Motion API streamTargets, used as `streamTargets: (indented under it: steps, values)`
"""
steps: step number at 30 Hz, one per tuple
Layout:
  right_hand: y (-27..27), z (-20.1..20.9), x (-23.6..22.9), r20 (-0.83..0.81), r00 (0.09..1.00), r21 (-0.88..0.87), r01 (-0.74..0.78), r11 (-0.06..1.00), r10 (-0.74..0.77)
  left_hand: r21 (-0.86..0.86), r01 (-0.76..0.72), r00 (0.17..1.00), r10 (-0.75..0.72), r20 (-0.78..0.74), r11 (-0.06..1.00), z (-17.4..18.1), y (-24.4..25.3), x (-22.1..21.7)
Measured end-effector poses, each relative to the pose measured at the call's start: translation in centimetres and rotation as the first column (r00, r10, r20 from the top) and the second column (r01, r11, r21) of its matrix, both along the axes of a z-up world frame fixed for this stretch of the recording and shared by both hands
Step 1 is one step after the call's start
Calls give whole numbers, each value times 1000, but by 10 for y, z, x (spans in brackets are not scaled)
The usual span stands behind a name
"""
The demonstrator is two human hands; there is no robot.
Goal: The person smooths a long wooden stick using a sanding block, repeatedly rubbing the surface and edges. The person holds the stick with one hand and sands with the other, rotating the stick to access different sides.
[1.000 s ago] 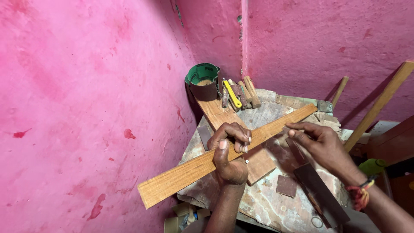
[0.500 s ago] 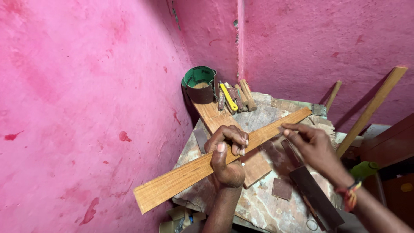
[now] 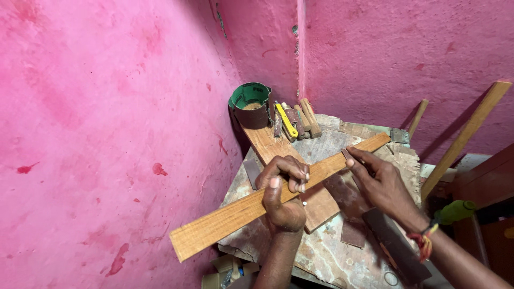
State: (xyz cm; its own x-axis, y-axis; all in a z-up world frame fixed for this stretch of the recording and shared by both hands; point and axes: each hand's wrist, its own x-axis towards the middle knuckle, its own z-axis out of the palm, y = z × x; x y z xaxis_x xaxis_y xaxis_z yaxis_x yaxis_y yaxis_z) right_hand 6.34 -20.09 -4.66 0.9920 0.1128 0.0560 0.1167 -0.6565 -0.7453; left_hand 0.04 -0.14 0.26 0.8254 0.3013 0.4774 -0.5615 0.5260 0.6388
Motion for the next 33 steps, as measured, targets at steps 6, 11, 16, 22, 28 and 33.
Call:
streamTargets:
  steps: [6,11,16,22,28,33]
  values:
    - [2,-3,-31,123,978,139,-185,973,169,98,-12,1000,9,27,995,-2,-5,-4]
    - [-5,-6,-15,-141,988,-29,-60,998,56,48,-28,1000,28,5,998,1,-3,-5]
    - [-27,-21,22,-328,940,-7,101,995,-98,50,-36,999,36,2,998,2,-5,-7]
    - [-56,-53,59,-265,954,-32,137,990,-141,84,-53,999,54,-8,995,6,-6,-11]
    - [-64,-61,70,-269,955,66,148,987,-125,60,-37,999,35,29,998,1,-7,-4]
    - [-43,-32,32,-353,935,153,41,987,16,28,-3,1000,2,30,1000,-5,-5,3]
